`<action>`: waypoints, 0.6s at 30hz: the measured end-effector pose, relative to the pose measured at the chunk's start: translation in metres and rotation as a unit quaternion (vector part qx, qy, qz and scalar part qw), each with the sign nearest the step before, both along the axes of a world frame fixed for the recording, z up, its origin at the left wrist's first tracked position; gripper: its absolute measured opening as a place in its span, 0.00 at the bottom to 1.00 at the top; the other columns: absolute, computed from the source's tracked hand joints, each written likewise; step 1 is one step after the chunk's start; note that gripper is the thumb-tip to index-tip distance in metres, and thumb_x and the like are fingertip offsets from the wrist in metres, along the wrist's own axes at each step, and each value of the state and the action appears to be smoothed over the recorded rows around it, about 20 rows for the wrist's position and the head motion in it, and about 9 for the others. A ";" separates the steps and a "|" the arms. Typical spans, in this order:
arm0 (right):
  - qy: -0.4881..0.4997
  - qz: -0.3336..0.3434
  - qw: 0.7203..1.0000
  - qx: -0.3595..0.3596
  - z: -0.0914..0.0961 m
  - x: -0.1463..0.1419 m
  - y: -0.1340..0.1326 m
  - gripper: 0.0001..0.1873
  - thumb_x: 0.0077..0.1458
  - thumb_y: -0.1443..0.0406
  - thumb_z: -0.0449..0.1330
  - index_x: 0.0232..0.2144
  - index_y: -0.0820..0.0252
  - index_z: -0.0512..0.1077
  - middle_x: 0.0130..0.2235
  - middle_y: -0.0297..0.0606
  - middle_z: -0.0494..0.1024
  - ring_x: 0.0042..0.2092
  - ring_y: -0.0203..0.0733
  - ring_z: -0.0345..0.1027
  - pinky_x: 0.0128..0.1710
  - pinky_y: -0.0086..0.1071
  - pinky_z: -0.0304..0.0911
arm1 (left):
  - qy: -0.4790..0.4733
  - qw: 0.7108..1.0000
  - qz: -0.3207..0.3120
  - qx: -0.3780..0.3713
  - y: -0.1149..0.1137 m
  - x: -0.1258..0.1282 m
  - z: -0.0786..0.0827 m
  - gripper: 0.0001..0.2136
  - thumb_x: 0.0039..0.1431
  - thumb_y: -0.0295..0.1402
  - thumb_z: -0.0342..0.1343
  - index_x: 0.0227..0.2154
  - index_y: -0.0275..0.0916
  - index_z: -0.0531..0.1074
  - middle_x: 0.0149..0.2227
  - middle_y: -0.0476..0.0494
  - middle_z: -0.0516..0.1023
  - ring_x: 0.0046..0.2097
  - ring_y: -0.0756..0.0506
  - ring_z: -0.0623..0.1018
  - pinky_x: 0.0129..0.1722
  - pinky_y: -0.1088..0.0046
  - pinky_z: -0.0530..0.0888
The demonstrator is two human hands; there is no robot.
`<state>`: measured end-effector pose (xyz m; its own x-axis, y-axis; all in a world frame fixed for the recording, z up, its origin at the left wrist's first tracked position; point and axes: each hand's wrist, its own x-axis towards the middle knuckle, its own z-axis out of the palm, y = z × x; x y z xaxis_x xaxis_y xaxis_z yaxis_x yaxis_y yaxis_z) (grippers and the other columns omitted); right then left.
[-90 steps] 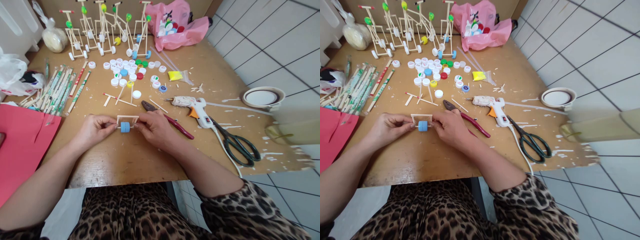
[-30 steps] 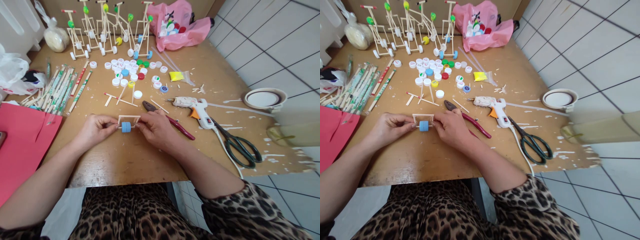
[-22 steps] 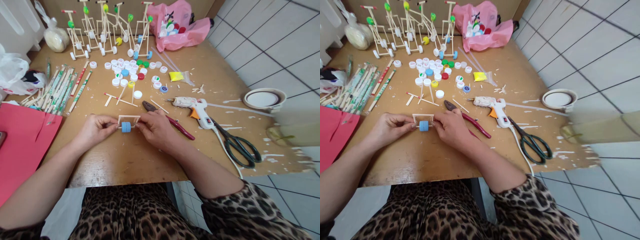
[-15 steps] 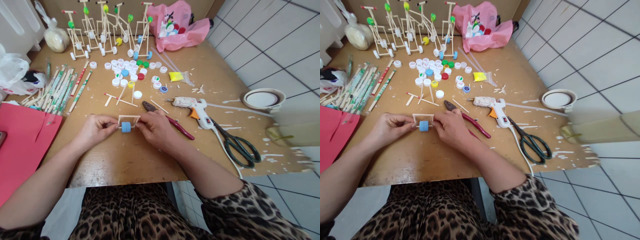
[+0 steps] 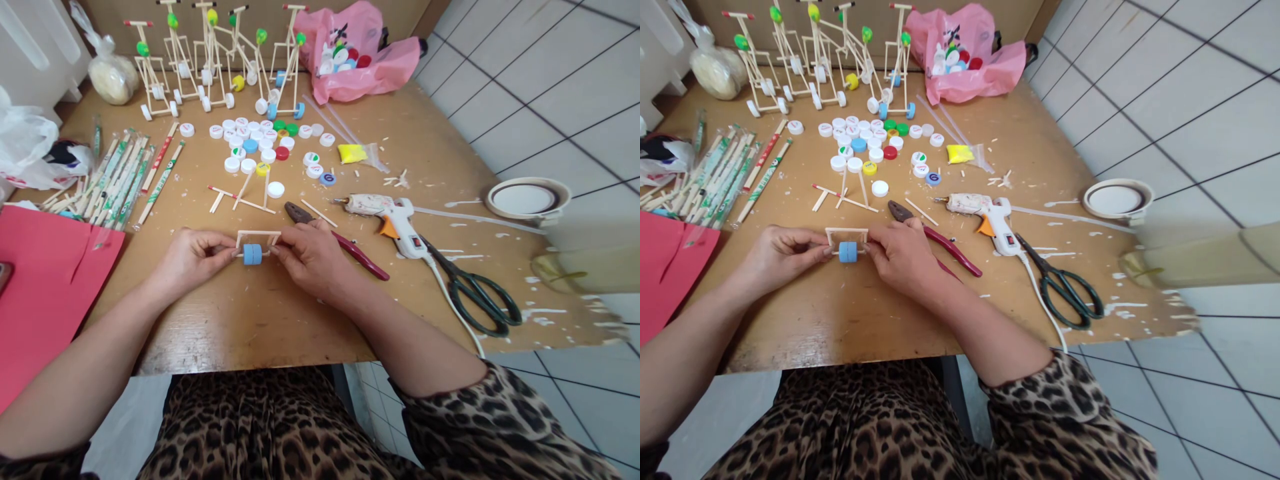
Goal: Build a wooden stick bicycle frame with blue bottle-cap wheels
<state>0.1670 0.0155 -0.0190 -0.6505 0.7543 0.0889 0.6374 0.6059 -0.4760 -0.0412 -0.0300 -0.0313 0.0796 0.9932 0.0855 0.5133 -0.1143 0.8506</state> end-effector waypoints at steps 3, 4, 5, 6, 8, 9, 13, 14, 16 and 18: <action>-0.008 -0.001 1.000 -0.001 0.000 0.000 0.000 0.10 0.59 0.66 0.50 0.30 0.59 0.71 0.27 0.35 0.73 0.33 0.41 0.63 0.40 0.36 0.47 | 0.003 1.000 0.001 -0.001 0.000 0.000 0.001 0.08 0.50 0.34 0.58 0.26 0.39 0.81 0.25 0.47 0.82 0.24 0.49 0.76 0.24 0.78 0.70; -0.011 -0.002 1.000 -0.001 0.000 0.000 0.000 0.10 0.59 0.66 0.50 0.30 0.60 0.71 0.27 0.36 0.73 0.33 0.41 0.63 0.40 0.36 0.47 | 0.002 1.000 0.000 -0.001 0.000 0.000 0.001 0.08 0.50 0.34 0.58 0.26 0.39 0.81 0.25 0.47 0.82 0.24 0.50 0.76 0.24 0.78 0.70; -0.014 -0.003 1.000 -0.001 0.000 -0.001 0.000 0.10 0.59 0.66 0.50 0.30 0.60 0.71 0.27 0.36 0.73 0.33 0.41 0.63 0.40 0.36 0.47 | 0.001 1.000 0.000 0.000 0.000 0.000 0.001 0.08 0.50 0.34 0.58 0.26 0.39 0.81 0.25 0.47 0.82 0.24 0.50 0.76 0.24 0.78 0.70; -0.015 -0.002 1.000 -0.001 0.000 -0.001 0.000 0.10 0.59 0.66 0.50 0.30 0.60 0.71 0.27 0.36 0.73 0.33 0.41 0.63 0.40 0.36 0.47 | 0.000 1.000 -0.001 0.001 0.000 0.000 0.001 0.08 0.50 0.34 0.58 0.26 0.39 0.81 0.25 0.47 0.82 0.24 0.50 0.76 0.24 0.78 0.69; -0.013 -0.002 1.000 0.000 0.000 -0.001 0.000 0.10 0.60 0.66 0.50 0.30 0.60 0.71 0.27 0.36 0.73 0.34 0.41 0.63 0.40 0.36 0.47 | -0.001 1.000 0.000 0.004 0.000 0.000 0.000 0.08 0.50 0.35 0.58 0.26 0.38 0.81 0.24 0.47 0.82 0.24 0.50 0.75 0.24 0.78 0.69; -0.012 -0.001 1.000 0.001 0.000 -0.001 0.000 0.10 0.60 0.66 0.50 0.30 0.59 0.71 0.27 0.36 0.73 0.33 0.41 0.63 0.40 0.36 0.47 | -0.001 1.000 0.000 0.004 0.000 0.000 0.000 0.08 0.50 0.35 0.58 0.26 0.38 0.81 0.24 0.47 0.82 0.24 0.49 0.75 0.24 0.77 0.69; -0.012 -0.003 1.000 0.004 -0.001 -0.001 0.000 0.10 0.59 0.66 0.51 0.30 0.59 0.71 0.27 0.36 0.73 0.33 0.41 0.63 0.39 0.35 0.46 | 0.000 1.000 0.000 0.003 0.000 0.000 -0.001 0.08 0.50 0.35 0.58 0.26 0.39 0.81 0.24 0.47 0.82 0.23 0.50 0.75 0.23 0.78 0.69; -0.011 -0.003 1.000 0.006 -0.001 -0.001 0.000 0.10 0.59 0.66 0.51 0.30 0.59 0.71 0.27 0.36 0.73 0.33 0.41 0.63 0.39 0.35 0.46 | 0.001 1.000 0.000 0.003 0.000 -0.001 -0.001 0.08 0.50 0.35 0.58 0.26 0.38 0.81 0.24 0.47 0.82 0.23 0.50 0.74 0.23 0.78 0.68; -0.007 0.000 1.000 0.010 -0.001 -0.001 0.000 0.10 0.59 0.66 0.51 0.29 0.59 0.71 0.26 0.35 0.73 0.33 0.41 0.63 0.39 0.35 0.46 | 0.003 1.000 0.000 0.003 0.000 0.000 -0.001 0.08 0.50 0.35 0.58 0.26 0.38 0.81 0.23 0.47 0.82 0.22 0.50 0.74 0.23 0.77 0.68; -0.005 0.002 1.000 0.013 -0.001 0.000 0.000 0.10 0.59 0.66 0.51 0.29 0.59 0.70 0.26 0.35 0.73 0.33 0.41 0.63 0.38 0.35 0.46 | 0.002 1.000 0.001 0.002 0.000 0.000 -0.001 0.08 0.50 0.35 0.58 0.26 0.38 0.81 0.24 0.47 0.82 0.22 0.50 0.74 0.23 0.77 0.68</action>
